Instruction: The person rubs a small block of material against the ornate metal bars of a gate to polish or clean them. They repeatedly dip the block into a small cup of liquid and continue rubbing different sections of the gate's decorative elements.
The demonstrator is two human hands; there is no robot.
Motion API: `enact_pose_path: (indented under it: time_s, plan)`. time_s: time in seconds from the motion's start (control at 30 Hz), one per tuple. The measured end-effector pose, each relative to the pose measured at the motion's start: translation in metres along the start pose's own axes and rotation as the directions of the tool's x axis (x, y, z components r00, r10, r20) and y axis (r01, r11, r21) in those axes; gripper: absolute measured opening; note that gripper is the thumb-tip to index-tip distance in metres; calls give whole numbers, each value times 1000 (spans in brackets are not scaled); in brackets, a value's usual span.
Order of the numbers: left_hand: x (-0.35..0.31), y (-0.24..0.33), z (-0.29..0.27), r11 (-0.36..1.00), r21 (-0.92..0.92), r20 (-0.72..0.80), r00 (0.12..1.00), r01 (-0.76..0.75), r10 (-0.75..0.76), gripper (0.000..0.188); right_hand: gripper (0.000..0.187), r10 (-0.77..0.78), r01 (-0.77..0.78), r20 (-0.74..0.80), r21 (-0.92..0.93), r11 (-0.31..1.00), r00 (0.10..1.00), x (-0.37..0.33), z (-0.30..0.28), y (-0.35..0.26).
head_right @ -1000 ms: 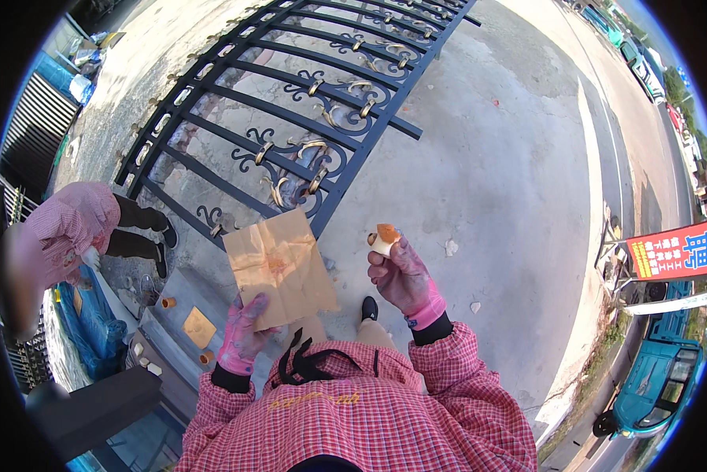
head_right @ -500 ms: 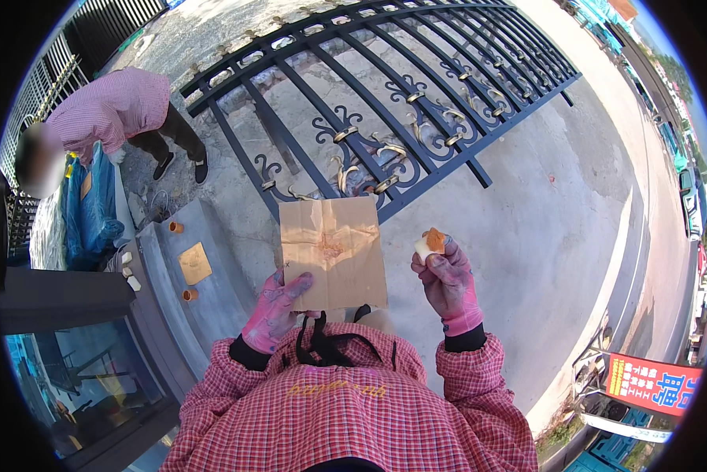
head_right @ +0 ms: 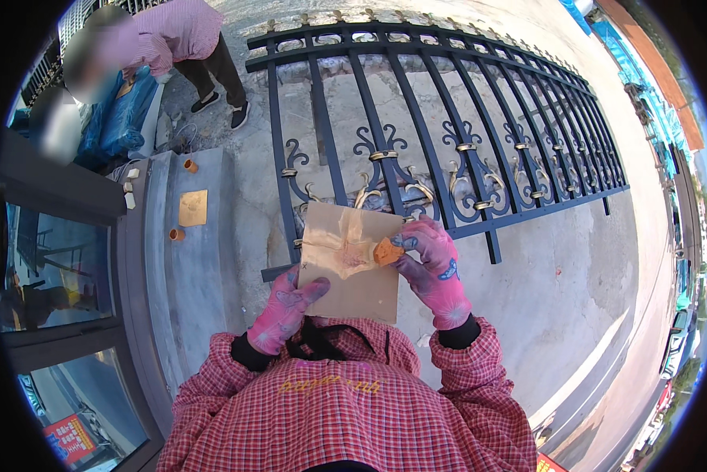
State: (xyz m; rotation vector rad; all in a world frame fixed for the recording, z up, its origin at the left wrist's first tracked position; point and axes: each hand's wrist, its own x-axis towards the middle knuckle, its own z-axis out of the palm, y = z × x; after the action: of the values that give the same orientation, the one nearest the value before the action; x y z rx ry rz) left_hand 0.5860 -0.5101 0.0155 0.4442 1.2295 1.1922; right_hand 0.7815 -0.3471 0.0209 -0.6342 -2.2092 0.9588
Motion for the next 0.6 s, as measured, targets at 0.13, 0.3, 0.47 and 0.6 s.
enact_pose_path:
  time_s: [0.13, 0.3, 0.47, 0.6]
  plan:
    - [5, -28, 17, 964, -10, -98, 960, -264, 262, 32, 29, -167, 223, 223, -255, 941, 960, 32, -2, -6]
    - [-6, -33, 29, 987, -70, -230, 965, -144, 124, 29, 31, -200, 273, 265, -273, 922, 943, 40, -10, -2]
    - [-19, -27, 20, 985, -116, -256, 962, -125, 92, 30, 30, -273, 357, 311, -257, 898, 910, 45, 13, -8]
    - [-24, -28, 5, 980, -127, -249, 961, -152, 117, 30, 29, -254, 369, 393, -250, 895, 884, 50, 28, -21]
